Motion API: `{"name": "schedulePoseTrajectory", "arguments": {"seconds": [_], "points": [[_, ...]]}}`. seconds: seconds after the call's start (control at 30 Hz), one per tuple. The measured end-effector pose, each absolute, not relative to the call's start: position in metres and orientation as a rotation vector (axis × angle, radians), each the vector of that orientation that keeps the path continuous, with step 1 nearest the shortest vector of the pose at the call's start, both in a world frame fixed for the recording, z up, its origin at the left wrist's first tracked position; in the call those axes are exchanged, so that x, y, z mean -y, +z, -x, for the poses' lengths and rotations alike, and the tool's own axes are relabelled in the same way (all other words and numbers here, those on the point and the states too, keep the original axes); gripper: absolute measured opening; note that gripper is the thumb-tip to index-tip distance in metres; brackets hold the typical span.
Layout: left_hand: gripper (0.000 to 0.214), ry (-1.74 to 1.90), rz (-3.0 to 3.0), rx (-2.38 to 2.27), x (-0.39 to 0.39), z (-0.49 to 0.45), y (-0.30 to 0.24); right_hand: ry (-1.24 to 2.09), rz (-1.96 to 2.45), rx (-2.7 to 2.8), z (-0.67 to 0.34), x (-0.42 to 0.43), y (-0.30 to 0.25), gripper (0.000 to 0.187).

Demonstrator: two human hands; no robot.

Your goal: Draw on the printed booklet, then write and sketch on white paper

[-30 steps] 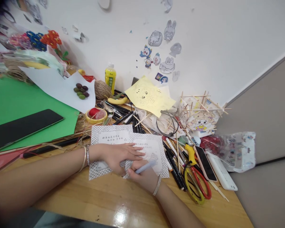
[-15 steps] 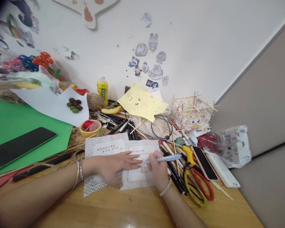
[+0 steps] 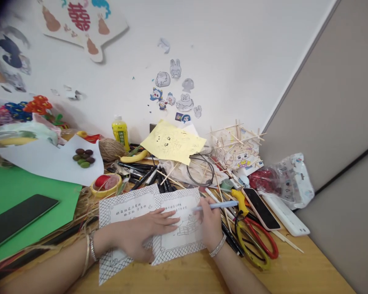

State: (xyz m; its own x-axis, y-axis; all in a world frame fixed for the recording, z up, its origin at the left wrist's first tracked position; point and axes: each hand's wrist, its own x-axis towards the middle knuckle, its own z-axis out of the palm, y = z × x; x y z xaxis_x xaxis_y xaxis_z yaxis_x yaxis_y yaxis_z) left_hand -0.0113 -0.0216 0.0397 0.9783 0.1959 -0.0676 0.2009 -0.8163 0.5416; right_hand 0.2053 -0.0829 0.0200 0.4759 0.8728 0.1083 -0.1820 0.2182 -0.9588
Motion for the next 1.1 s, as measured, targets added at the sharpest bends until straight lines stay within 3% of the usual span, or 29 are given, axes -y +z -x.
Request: {"name": "schedulePoseTrajectory", "arguments": {"seconds": [0.43,0.73,1.1], "points": [[0.094,0.043,-2.628,-0.37,0.008,0.023,0.042,0.873,1.114,0.762,-0.206,0.083,0.019,0.042],[0.086,0.01,-2.672,-0.395,0.008,0.024,0.043,0.829,1.167,0.852,-0.205,0.086,0.018,0.043],[0.096,0.091,-2.689,-0.5,0.0,0.033,0.041,0.81,1.234,0.943,-0.205,0.084,0.016,0.04]]}}
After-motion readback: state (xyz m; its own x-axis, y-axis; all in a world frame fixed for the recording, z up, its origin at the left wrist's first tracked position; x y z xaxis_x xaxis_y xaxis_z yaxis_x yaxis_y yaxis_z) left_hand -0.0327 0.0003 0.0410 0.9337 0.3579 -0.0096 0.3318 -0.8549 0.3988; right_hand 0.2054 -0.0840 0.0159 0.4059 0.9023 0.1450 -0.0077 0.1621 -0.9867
